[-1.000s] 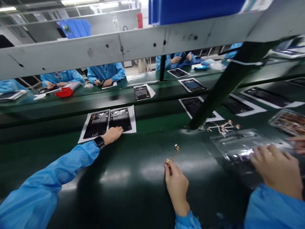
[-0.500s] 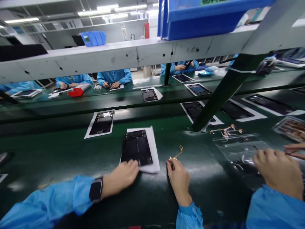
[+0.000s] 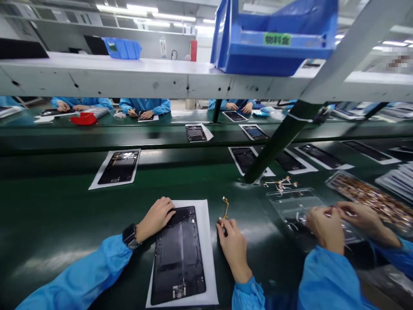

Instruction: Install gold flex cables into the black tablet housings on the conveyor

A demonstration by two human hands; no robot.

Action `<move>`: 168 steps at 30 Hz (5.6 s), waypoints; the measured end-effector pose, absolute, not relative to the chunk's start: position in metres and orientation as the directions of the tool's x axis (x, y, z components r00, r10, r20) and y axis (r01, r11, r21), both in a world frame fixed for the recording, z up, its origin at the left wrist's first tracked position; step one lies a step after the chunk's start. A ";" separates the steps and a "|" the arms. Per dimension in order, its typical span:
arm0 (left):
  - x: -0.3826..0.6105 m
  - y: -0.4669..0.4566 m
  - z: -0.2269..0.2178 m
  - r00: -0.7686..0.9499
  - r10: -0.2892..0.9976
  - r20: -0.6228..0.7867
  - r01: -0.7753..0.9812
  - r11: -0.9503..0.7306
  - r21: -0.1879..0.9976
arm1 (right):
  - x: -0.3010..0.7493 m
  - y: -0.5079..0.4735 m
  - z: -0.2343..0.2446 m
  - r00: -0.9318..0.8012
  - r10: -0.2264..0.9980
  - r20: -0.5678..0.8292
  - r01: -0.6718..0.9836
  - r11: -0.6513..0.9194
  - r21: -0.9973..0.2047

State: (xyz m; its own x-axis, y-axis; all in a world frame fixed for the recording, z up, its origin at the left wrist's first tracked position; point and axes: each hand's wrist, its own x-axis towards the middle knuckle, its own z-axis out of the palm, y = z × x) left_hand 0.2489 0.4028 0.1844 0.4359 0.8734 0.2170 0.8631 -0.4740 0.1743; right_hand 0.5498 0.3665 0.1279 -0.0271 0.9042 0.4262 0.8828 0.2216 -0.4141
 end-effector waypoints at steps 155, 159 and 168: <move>0.236 0.344 0.173 0.600 0.783 0.168 0.780 -0.618 0.097 | 0.422 0.478 0.225 -0.632 0.761 -0.146 0.704 0.485 -0.519; 0.238 0.340 0.171 0.596 0.787 0.157 0.782 -0.614 0.106 | 0.430 0.452 0.237 -0.607 0.763 -0.222 0.705 0.388 -0.593; 0.228 0.336 0.174 0.593 0.781 0.197 0.750 -0.625 0.218 | 0.468 0.382 0.213 -0.466 0.867 -0.176 0.675 0.220 -0.704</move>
State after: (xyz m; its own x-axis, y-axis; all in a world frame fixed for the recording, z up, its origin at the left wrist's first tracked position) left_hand 0.2279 0.3360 0.1740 0.5931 0.7808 0.1966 0.7499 -0.6245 0.2180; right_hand 0.4677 0.3823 0.2129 -0.4657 0.8673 -0.1759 0.6754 0.2199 -0.7039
